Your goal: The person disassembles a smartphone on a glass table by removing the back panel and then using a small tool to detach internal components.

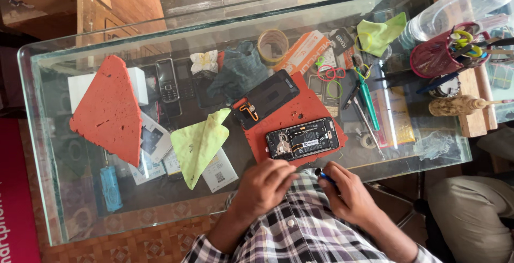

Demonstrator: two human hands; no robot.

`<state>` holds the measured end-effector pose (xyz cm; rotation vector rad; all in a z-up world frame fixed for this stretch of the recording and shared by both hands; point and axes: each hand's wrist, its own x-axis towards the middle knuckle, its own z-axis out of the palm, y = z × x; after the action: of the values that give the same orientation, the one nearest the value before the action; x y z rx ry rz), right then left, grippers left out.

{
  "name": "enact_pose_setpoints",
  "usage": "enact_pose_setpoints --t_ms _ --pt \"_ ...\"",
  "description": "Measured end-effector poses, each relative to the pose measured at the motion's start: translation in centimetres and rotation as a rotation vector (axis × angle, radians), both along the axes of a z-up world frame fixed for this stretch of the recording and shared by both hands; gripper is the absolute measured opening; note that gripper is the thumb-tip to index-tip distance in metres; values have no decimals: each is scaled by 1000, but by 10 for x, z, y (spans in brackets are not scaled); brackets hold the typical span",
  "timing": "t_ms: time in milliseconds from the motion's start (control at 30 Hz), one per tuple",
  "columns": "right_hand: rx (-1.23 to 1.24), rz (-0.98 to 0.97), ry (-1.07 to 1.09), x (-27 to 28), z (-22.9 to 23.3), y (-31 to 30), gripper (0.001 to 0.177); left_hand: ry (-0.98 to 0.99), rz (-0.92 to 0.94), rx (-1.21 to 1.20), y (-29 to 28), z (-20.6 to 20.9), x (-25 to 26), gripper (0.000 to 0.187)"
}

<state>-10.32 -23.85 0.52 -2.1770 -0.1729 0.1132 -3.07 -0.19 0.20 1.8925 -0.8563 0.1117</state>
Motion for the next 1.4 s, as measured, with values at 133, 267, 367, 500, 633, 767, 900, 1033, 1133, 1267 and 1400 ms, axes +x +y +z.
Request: enact_pose_setpoints --t_ms 133,267,367,500,633,767,900,1033,1133,1267,1400 --pt "176 -28 -65 15 -2 27 14 54 -105 22 -4 -3 -2 24" --pt "172 -163 114 22 -3 33 15 42 -90 1 -3 -7 -3 21" --pt "94 -191 123 24 -3 35 25 -3 -105 21 0 -9 -1 24" --pt "77 -125 118 27 2 33 14 29 -88 45 0 -8 1 21" --pt "308 -78 88 34 0 30 11 89 32 45 4 -5 4 20" --pt "480 -51 -148 53 -10 29 21 -103 179 98 12 -3 15 13" --pt "598 -121 -272 86 -23 44 52 -171 178 154 13 -9 19 8" --pt "608 -66 -375 106 -42 56 73 -193 206 185 10 -18 14 7" --pt "552 7 -455 109 -61 59 68 -183 222 174 10 -22 14 6" --pt "538 21 -453 106 -76 57 66 -172 205 154 11 -25 16 8" --pt "516 18 -446 105 -77 55 64 -183 203 157 11 -26 16 8"
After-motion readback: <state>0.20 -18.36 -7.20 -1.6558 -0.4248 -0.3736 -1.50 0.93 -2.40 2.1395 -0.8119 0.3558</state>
